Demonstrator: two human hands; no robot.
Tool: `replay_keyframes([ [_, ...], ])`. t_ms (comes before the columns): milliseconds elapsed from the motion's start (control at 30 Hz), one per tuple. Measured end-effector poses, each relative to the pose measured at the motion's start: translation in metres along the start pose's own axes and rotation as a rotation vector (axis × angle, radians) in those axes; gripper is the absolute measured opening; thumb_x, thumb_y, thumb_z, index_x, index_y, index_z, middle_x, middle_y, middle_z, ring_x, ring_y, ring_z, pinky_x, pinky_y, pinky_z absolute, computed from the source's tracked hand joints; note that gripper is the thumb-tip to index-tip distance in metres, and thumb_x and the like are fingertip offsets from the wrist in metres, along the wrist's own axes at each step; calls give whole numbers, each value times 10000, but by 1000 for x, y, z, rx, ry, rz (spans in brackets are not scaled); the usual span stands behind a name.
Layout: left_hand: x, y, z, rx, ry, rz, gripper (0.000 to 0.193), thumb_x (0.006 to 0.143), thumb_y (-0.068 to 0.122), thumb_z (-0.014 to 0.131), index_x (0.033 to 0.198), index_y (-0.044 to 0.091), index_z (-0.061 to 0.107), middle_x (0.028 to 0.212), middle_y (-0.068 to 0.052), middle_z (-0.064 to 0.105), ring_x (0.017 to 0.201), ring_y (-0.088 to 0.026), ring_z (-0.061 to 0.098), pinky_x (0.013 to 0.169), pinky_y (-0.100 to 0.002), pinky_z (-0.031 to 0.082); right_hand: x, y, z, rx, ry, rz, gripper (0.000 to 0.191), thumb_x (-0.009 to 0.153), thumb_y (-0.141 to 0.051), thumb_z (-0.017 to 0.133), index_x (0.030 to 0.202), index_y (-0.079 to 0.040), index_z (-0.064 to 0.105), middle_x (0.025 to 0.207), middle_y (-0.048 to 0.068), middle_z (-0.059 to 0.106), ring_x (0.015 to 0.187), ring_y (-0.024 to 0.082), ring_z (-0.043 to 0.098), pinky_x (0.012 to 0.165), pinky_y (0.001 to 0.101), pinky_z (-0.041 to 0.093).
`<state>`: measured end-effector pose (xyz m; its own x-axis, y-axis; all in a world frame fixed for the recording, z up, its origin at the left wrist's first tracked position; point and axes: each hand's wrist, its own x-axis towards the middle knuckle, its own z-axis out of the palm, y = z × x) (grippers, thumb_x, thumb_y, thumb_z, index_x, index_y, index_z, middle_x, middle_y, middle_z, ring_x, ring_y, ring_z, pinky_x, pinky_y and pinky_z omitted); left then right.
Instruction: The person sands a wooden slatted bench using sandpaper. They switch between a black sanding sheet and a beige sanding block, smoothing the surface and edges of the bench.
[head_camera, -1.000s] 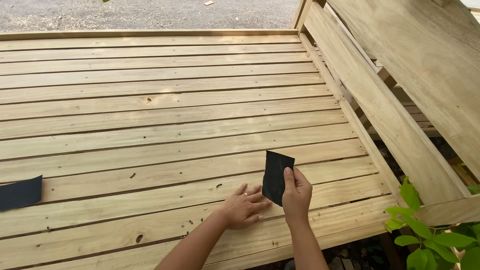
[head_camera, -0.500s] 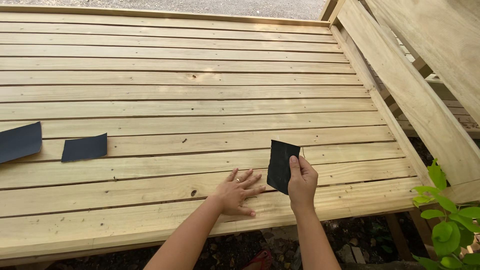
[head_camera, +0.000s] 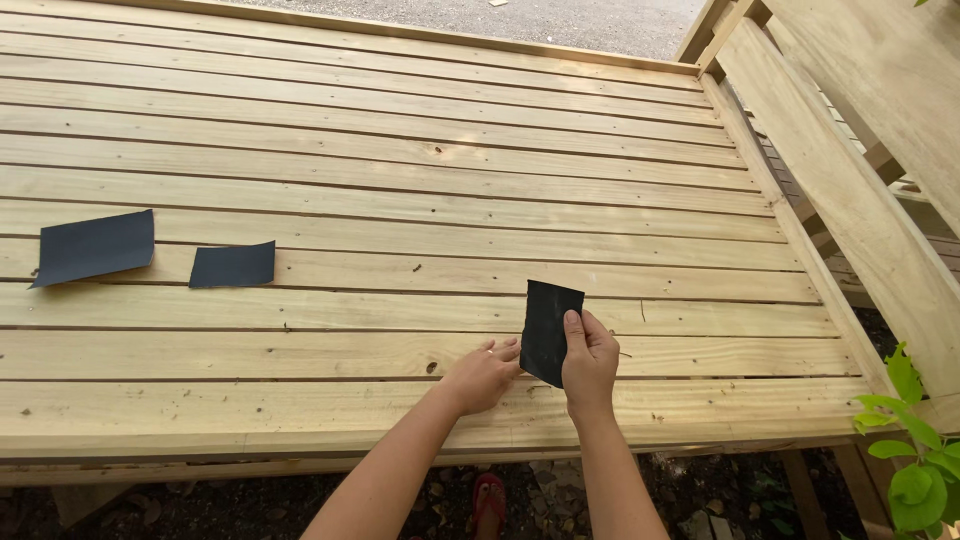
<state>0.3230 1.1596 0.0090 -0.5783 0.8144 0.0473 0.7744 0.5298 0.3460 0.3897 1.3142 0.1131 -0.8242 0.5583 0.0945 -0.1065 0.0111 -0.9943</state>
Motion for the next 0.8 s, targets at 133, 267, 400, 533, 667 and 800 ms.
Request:
replay_keyframes([
  [133,-34,-50,-19,72,211,-684,632,1034,391,438,1614,200,275,1709,-64,141,1572,-322,88,1238,-628,122,13,-2,-4,-27,24,0,356,1114,-236,606,908,43,685,716,-39,472,627,67,323,531,256,286],
  [267,-58,-44,-43,104,5,-837,720,1041,546,220,1637,167,81,1696,-132,-89,1534,-402,-131,1184,-645,-27,22,7,12,41,50,47,292,1052,-226,578,897,-8,693,723,-65,587,636,32,433,556,210,374],
  [400,-19,3,-50,105,-296,-520,720,1040,643,228,1598,190,193,1748,-96,-115,1582,-363,-150,1233,-619,-65,28,15,38,-35,-62,42,316,1060,-234,590,853,-11,675,687,-71,516,624,36,383,547,211,334],
  [533,6,0,-45,13,-201,-212,660,1030,581,316,1608,267,257,1747,-40,20,1629,-285,-34,1301,-575,-27,51,10,42,-30,-122,50,275,1025,-222,582,859,-39,704,657,-96,535,600,19,393,526,216,340],
  [667,13,-97,-57,65,159,-1001,770,1043,521,409,1645,116,150,1699,-153,0,1544,-402,0,1211,-590,57,78,9,37,-25,-80,39,338,1061,-229,595,810,-11,658,633,-90,420,579,37,281,496,242,246],
  [800,18,-155,-49,8,228,-744,658,1005,380,464,1587,148,263,1696,-77,128,1543,-338,114,1226,-521,156,96,18,49,-65,-117,79,314,1051,-226,595,836,-16,685,624,-87,416,562,40,271,485,244,233],
])
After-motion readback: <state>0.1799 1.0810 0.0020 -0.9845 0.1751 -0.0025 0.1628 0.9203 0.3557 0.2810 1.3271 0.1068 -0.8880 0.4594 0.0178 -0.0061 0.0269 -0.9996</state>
